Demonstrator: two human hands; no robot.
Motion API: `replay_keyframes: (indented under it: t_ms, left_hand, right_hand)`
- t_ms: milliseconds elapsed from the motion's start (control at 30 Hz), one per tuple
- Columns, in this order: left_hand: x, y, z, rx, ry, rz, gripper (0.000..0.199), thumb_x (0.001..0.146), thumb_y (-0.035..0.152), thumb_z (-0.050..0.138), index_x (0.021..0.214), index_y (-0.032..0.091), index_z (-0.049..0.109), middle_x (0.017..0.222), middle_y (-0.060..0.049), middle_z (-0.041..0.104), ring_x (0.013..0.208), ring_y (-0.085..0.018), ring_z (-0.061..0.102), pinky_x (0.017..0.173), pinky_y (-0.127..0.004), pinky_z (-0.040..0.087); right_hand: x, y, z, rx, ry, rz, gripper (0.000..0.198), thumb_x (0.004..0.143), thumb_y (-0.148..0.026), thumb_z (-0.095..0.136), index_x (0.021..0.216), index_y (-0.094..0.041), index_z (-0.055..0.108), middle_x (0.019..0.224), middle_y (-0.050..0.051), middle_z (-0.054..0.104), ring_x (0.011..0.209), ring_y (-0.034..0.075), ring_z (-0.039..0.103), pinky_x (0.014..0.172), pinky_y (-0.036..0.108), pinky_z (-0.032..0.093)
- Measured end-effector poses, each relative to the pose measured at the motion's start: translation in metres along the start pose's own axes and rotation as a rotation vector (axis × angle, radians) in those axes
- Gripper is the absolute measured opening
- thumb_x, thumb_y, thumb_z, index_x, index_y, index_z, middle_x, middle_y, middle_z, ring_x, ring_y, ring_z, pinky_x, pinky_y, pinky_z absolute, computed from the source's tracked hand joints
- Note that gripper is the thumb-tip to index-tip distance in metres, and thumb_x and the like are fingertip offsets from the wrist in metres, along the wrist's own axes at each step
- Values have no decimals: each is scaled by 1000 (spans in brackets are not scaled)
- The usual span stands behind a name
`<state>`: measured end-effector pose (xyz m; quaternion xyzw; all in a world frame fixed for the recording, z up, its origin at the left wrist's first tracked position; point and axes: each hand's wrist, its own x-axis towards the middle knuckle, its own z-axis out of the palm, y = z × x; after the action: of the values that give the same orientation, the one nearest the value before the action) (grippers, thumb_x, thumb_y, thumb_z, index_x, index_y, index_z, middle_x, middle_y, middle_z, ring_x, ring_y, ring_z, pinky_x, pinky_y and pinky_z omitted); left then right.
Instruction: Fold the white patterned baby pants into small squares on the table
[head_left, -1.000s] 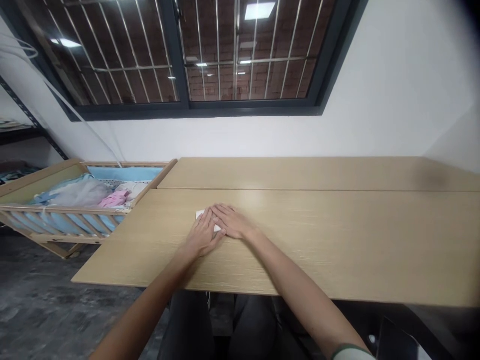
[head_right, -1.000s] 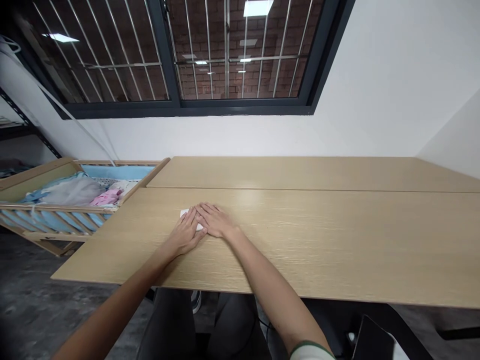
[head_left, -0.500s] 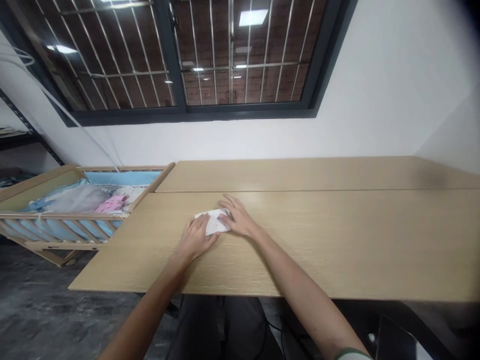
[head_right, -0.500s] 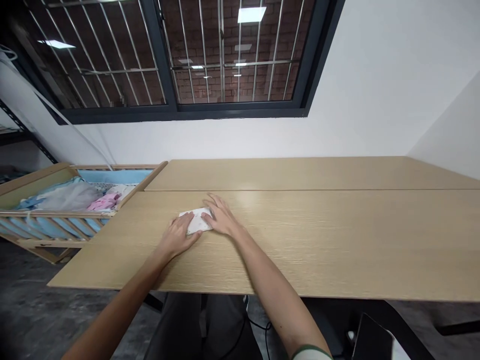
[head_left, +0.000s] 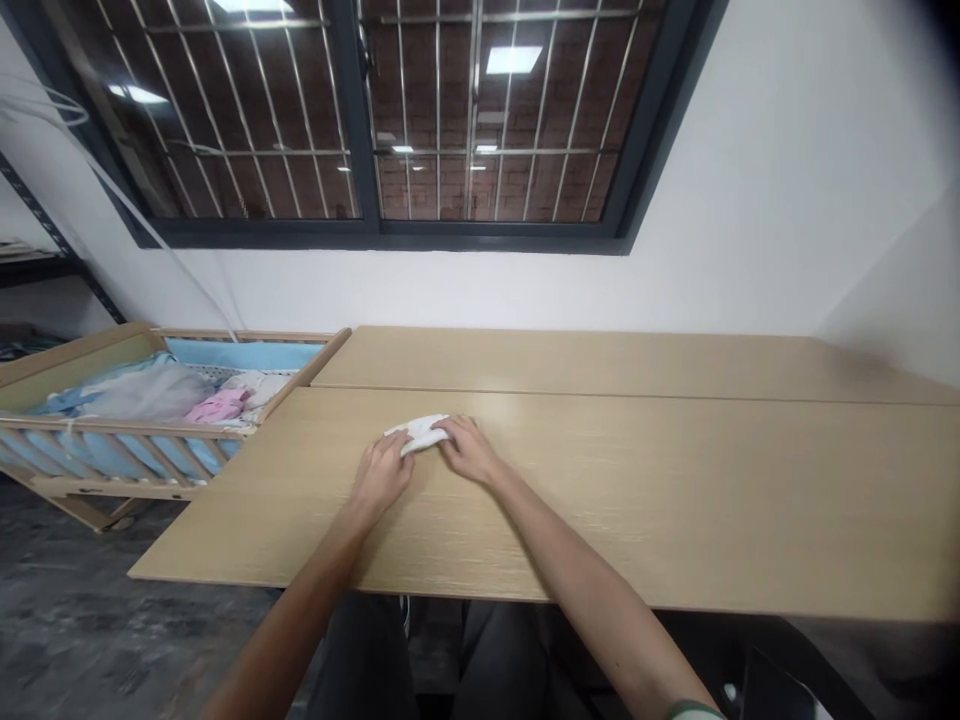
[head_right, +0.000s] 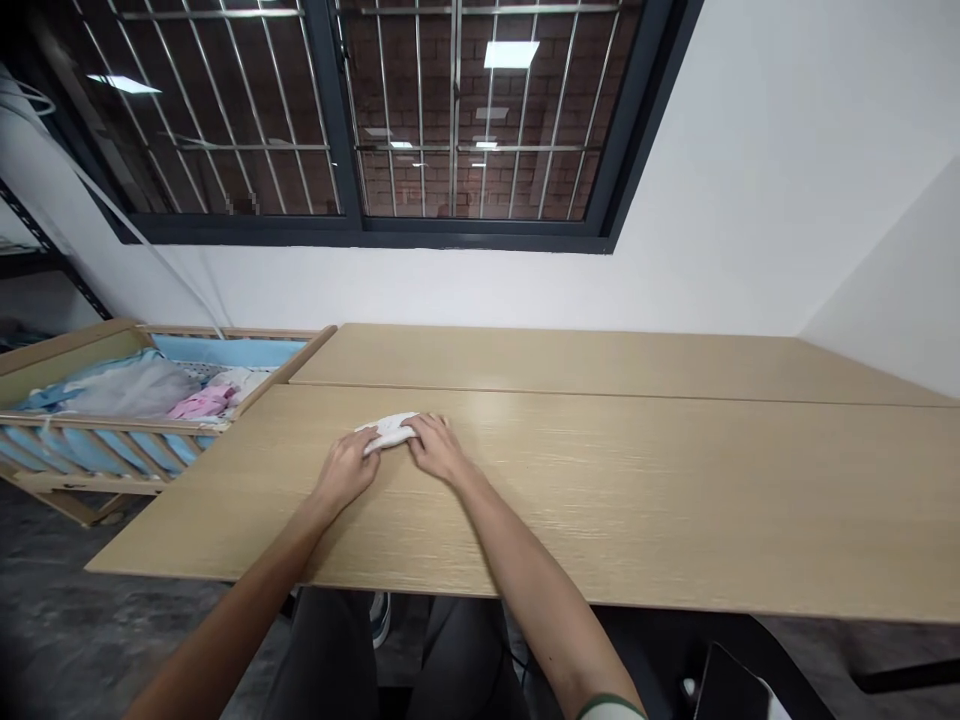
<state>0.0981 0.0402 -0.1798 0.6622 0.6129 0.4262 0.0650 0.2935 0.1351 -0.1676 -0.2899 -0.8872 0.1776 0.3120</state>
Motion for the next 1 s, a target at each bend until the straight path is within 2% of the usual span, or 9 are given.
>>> replay_keyframes:
  t_ms: [133, 233, 367, 467, 600, 733, 833, 900, 1000]
  left_hand:
    - [3, 19, -19, -163, 130, -122, 36, 95, 42, 46, 111, 16, 65, 109, -14, 73, 100, -28, 69, 90, -44, 55]
    - [-5, 36, -26, -309, 157, -187, 45, 97, 51, 44, 112, 12, 61, 101, -13, 74, 85, -24, 71, 71, -34, 58]
    - [-32, 59, -16, -592, 113, -286, 50, 93, 54, 54, 122, 13, 54, 104, -14, 74, 89, -25, 72, 75, -34, 58]
    - [-55, 73, 1, -481, 28, -313, 56, 93, 46, 56, 137, 16, 40, 101, -12, 74, 88, -25, 72, 74, -35, 56]
    - [-67, 80, 13, 69, -44, -257, 39, 96, 36, 50, 131, 18, 46, 101, -12, 71, 90, -30, 69, 75, -39, 51]
    - [-66, 84, 14, 413, -26, -221, 28, 98, 33, 44, 115, 16, 57, 105, -16, 68, 101, -34, 64, 86, -45, 49]
    - [-74, 95, 25, 448, 34, -142, 43, 98, 37, 43, 130, 10, 53, 133, -24, 57, 121, -40, 54, 96, -53, 46]
    - [-83, 104, 37, 391, 53, -58, 55, 98, 39, 42, 144, 9, 43, 148, -26, 45, 136, -42, 42, 103, -55, 43]
    - [-94, 116, 56, 339, 43, 2, 65, 97, 44, 43, 150, 7, 39, 153, -26, 42, 144, -43, 32, 108, -58, 38]
  right_hand:
    - [1, -35, -21, 194, 203, 128, 41, 89, -39, 63, 125, -20, 55, 122, 12, 65, 117, 28, 57, 109, 49, 38]
    - [1, -53, -38, 513, 153, 108, 58, 87, -48, 67, 134, -20, 45, 126, 12, 61, 109, 25, 62, 94, 40, 51]
    - [9, -50, -47, 673, 150, 251, 65, 80, -49, 75, 131, -22, 45, 119, 10, 61, 91, 20, 66, 69, 31, 56]
    - [17, -27, -38, 557, 159, 398, 59, 72, -45, 81, 118, -20, 54, 112, 8, 62, 79, 17, 64, 60, 28, 53]
    - [16, 1, -16, 343, 43, 451, 38, 73, -36, 80, 101, -18, 61, 94, 4, 65, 76, 16, 62, 66, 28, 52]
    - [7, 10, -7, 189, 11, 438, 32, 83, -36, 71, 107, -17, 62, 97, 5, 68, 83, 19, 65, 76, 33, 54]
    - [4, -2, -17, 58, 24, 332, 39, 93, -37, 59, 126, -15, 57, 121, 15, 65, 110, 25, 63, 96, 42, 50]
    - [2, -19, -29, -42, 0, 187, 49, 98, -39, 52, 141, -15, 49, 142, 19, 55, 133, 28, 50, 111, 49, 39]
    - [-4, -53, -45, -98, -221, -47, 58, 102, -46, 45, 154, -20, 38, 161, 15, 35, 150, 28, 30, 122, 50, 24]
